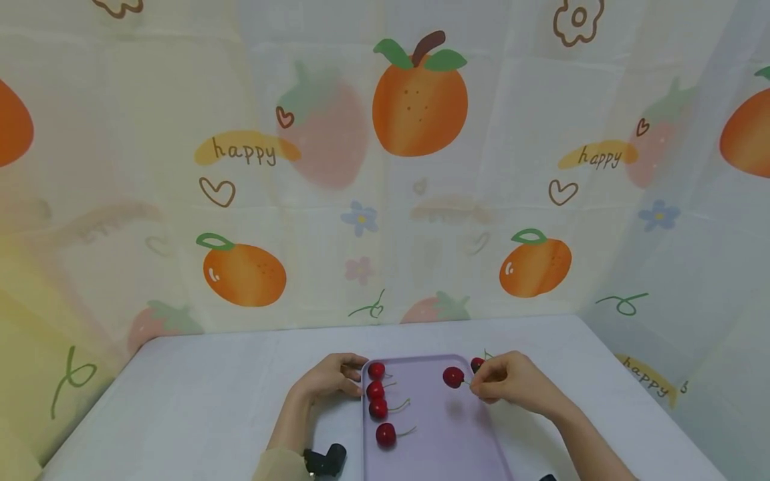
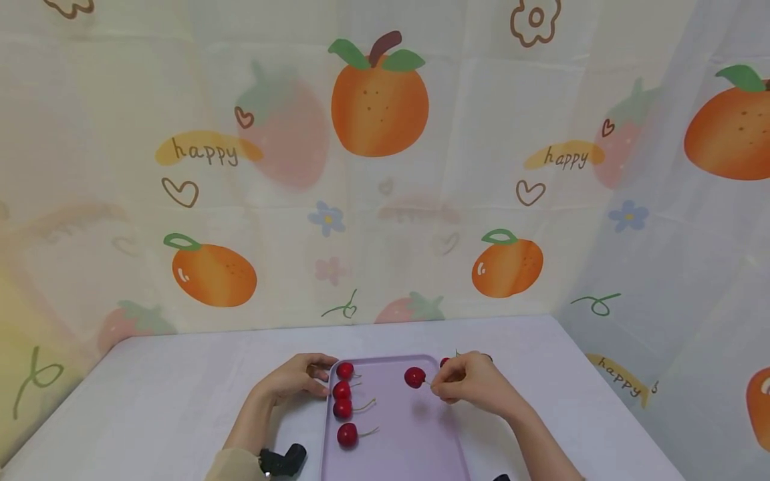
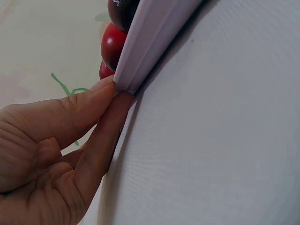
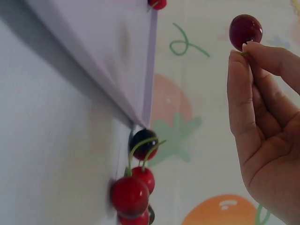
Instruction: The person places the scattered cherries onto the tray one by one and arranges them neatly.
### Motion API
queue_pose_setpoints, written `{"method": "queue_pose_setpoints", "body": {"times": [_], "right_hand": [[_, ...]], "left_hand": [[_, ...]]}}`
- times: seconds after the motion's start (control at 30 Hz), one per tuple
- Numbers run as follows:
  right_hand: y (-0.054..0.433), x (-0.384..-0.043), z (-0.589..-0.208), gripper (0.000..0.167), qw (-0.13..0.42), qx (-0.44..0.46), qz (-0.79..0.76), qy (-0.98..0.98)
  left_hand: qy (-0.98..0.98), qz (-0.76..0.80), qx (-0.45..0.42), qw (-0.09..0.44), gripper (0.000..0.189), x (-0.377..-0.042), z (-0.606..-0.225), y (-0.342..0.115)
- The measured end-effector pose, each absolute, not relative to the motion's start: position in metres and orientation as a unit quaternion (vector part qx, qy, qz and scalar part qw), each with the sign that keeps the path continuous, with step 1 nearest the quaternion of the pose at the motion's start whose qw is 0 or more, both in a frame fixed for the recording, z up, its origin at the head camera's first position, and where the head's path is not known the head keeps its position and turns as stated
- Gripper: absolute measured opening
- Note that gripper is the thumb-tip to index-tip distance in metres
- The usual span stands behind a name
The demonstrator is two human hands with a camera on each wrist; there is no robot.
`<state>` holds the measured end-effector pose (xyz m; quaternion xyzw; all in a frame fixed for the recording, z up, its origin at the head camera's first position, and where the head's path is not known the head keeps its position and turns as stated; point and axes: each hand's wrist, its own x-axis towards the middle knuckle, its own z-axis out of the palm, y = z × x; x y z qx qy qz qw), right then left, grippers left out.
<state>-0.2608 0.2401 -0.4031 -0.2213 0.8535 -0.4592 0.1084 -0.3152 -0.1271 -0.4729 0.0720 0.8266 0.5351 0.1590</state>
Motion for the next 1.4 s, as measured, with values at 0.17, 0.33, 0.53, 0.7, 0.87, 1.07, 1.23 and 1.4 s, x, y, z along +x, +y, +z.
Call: {"method": "queue_pose_setpoints", "body": {"times": [0.17,0.33,0.53,0.7,0.87,1.07,1.23,1.4], "right_hand": [[0.224,-0.260,-0.403,0.015,0.111,-0.238,-0.457,0.850],[0.209,-0.260,-0.403,0.014,0.119,-0.248,-0.460,0.844],[0.194,-0.262,-0.409,0.010,0.133,-0.261,-0.468,0.834],[0.184,-0.263,-0.413,0.010,0.147,-0.266,-0.480,0.823],[0.175,-0.264,-0.417,0.009,0.159,-0.276,-0.484,0.815],[0.166,-0.264,-0.425,0.006,0.167,-0.311,-0.472,0.808],[0.159,-0.261,-0.433,0.004,0.173,-0.336,-0.464,0.801],[0.154,-0.259,-0.437,0.005,0.178,-0.349,-0.460,0.797]], "left_hand": [[0.828,0.532,0.072,0.161,0.057,-0.317,-0.475,-0.127],[0.827,0.533,0.074,0.163,0.057,-0.318,-0.476,-0.128],[0.830,0.528,0.078,0.162,0.058,-0.317,-0.474,-0.129],[0.835,0.521,0.080,0.157,0.057,-0.317,-0.473,-0.128],[0.838,0.519,0.079,0.151,0.056,-0.317,-0.474,-0.127],[0.835,0.523,0.079,0.150,0.056,-0.316,-0.473,-0.127],[0.831,0.529,0.080,0.151,0.057,-0.314,-0.473,-0.127],[0.831,0.529,0.077,0.153,0.057,-0.315,-0.472,-0.127]]}}
